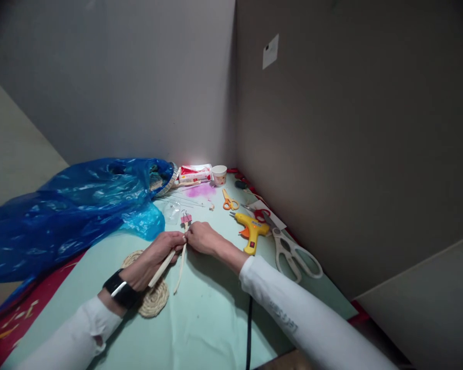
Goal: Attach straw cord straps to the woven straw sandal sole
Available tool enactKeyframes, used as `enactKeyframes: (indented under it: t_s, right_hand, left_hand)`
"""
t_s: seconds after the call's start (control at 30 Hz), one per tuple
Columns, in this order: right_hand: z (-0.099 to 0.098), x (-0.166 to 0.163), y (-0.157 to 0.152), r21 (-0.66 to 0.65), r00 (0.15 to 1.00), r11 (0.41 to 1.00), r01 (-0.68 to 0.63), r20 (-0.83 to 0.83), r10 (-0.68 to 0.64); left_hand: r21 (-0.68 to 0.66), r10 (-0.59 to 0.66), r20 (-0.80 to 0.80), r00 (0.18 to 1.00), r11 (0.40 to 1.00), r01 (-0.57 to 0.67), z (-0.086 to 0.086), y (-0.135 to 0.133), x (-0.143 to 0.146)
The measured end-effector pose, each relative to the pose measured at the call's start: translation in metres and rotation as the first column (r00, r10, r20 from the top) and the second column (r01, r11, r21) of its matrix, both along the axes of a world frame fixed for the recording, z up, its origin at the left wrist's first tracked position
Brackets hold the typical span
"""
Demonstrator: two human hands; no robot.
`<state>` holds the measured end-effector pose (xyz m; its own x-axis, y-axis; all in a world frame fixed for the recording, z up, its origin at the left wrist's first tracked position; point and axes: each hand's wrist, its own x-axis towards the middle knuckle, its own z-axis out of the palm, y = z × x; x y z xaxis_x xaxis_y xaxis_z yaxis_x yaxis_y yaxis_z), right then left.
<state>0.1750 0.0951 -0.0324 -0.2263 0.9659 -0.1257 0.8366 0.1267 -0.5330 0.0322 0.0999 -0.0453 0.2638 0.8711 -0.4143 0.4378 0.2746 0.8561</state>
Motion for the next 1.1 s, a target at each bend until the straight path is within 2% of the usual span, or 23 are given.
enactKeyframes:
  t_s: [0.17,0.3,0.47,0.77,0.97,1.03,1.1]
  right_hand:
    - [-0.014,-0.005,0.002,-0.018,0.998,0.999,0.052,-0.041,-0.052]
    - [-0.016,-0.002,-0.005,0.014,0.991,0.993,0.115,-0.068,-0.114]
    - [-0.015,-0.006,-0.015,0.025,0.971,0.979,0.2,-0.14,-0.195]
    - [-0.023,-0.004,-0.008,-0.099,0.9,0.972,0.214,-0.367,-0.236]
    - [-0.026,-0.005,-0.008,-0.176,0.84,0.964,0.201,-0.474,-0.262]
    - [-0.026,-0.004,-0.008,-0.198,0.818,0.958,0.209,-0.501,-0.282]
    - [-0.026,-0.002,-0.009,-0.221,0.797,0.95,0.221,-0.521,-0.306]
  left_hand:
    - [0.105,0.001,-0.073,0.997,0.994,0.007,-0.003,0.0,0.001]
    - [0.215,-0.003,-0.118,0.993,0.976,0.028,-0.006,-0.002,0.002]
    - [0.341,0.013,-0.201,0.979,0.938,0.058,-0.001,-0.012,0.001]
    - [0.487,0.031,-0.359,0.933,0.859,0.159,-0.008,-0.045,0.011]
    - [0.516,-0.033,-0.27,0.962,0.839,0.174,0.01,-0.06,0.011]
    - [0.506,-0.036,-0.206,0.978,0.851,0.138,0.017,-0.054,0.009]
    - [0.475,0.018,-0.133,0.991,0.878,0.048,0.02,-0.043,0.006]
